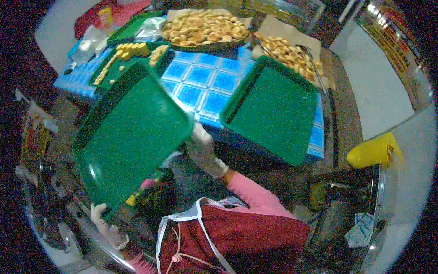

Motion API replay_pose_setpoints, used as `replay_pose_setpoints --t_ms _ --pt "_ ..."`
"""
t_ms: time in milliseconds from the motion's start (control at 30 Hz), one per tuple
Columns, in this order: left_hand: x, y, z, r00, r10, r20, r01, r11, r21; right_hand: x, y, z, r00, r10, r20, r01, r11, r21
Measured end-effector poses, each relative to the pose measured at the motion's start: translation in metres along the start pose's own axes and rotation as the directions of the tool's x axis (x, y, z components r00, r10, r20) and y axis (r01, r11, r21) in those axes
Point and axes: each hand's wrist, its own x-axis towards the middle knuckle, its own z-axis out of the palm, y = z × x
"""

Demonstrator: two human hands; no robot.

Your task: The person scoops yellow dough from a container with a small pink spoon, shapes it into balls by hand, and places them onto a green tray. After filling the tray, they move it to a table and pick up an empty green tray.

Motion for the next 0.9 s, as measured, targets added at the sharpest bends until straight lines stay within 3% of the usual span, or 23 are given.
replay_pose_setpoints --t_ms 33,67,133,233,300,333,367,433,467,500,533,567,600,633,700,733,767,833,867,900 --pt "0.003 -0.003 0.01 0.994 -0.033 0.103 0.038 0.998 -0.049 -0.015 0.003 -0.019 0.999 -0.045 0.001 0.045 0.998 -0.031" --pt "0.007 -0.007 0.019 0.977 -0.064 0.203 0.084 0.993 -0.088 -0.025 0.001 -0.041 0.99 -0.136 0.021 0.138 0.971 -0.196" --pt "0.009 -0.001 0.057 0.942 0.185 0.281 -0.216 0.973 0.082 -0.03 -0.016 -0.087 0.948 -0.296 0.117 0.314 0.816 -0.485" --pt "0.015 0.009 0.097 0.917 0.252 0.31 -0.254 0.967 -0.037 -0.022 -0.061 -0.144 0.956 -0.265 0.127 0.243 0.472 -0.848" --pt "0.014 0.009 0.118 0.903 0.297 0.311 -0.294 0.954 -0.058 -0.017 -0.067 -0.176 0.969 0.107 0.222 0.171 0.358 -0.918" --pt "0.009 0.012 0.132 0.917 0.334 0.22 -0.33 0.942 -0.053 -0.019 -0.056 -0.187 0.963 0.216 0.16 0.041 0.47 -0.882" --pt "0.009 0.02 0.139 0.911 0.31 0.272 -0.296 0.951 -0.093 -0.021 -0.046 -0.198 0.942 0.322 0.095 -0.105 0.552 -0.827" --pt "0.01 0.032 0.147 0.899 0.259 0.354 -0.217 0.964 -0.155 -0.02 -0.052 -0.221 0.978 0.171 0.123 -0.024 0.672 -0.74" --pt "0.008 0.013 0.154 0.906 0.237 0.35 -0.237 0.97 -0.045 -0.019 -0.058 -0.232 0.989 0.058 0.136 0.068 0.638 -0.767" --pt "0.005 0.025 0.157 0.901 0.306 0.307 -0.333 0.942 0.039 -0.017 -0.065 -0.243 0.986 -0.06 0.158 0.162 0.6 -0.784" --pt "0.002 0.036 0.16 0.89 0.372 0.263 -0.415 0.9 0.131 -0.011 -0.077 -0.257 0.982 0.105 0.155 0.054 0.636 -0.77" --pt "0.003 0.043 0.162 0.947 0.175 0.267 -0.165 0.984 -0.06 -0.002 -0.089 -0.272 0.951 0.262 0.164 -0.048 0.651 -0.758" --pt "0.004 0.051 0.165 0.965 -0.028 0.261 0.096 0.963 -0.251 0.003 -0.099 -0.284 0.943 0.291 0.161 -0.094 0.697 -0.711" --pt "0.005 0.051 0.169 0.929 -0.178 0.324 0.303 0.869 -0.392 0.003 -0.109 -0.295 0.932 0.327 0.159 -0.145 0.735 -0.662" --pt "0.009 0.052 0.177 0.78 -0.461 0.422 0.62 0.479 -0.621 0.001 -0.124 -0.317 0.977 0.107 0.184 0.033 0.775 -0.63" --pt "0.008 0.054 0.184 0.768 -0.438 0.467 0.638 0.465 -0.614 0.0 -0.129 -0.326 0.98 -0.037 0.197 0.159 0.741 -0.652" --pt "0.005 0.054 0.188 0.751 -0.412 0.516 0.66 0.452 -0.6 -0.001 -0.141 -0.33 0.988 0.014 0.155 0.096 0.729 -0.677" --pt "-0.011 0.036 0.204 0.792 -0.404 0.457 0.594 0.682 -0.427 -0.001 -0.163 -0.336 0.991 0.115 0.069 -0.03 0.694 -0.72" --pt "-0.015 0.036 0.211 0.813 -0.387 0.435 0.542 0.775 -0.323 0.001 -0.164 -0.343 0.97 0.243 0.007 -0.181 0.742 -0.645" --pt "-0.019 0.031 0.22 0.734 -0.394 0.553 0.614 0.733 -0.293 0.001 -0.166 -0.342 0.972 0.236 0.011 -0.173 0.742 -0.647"
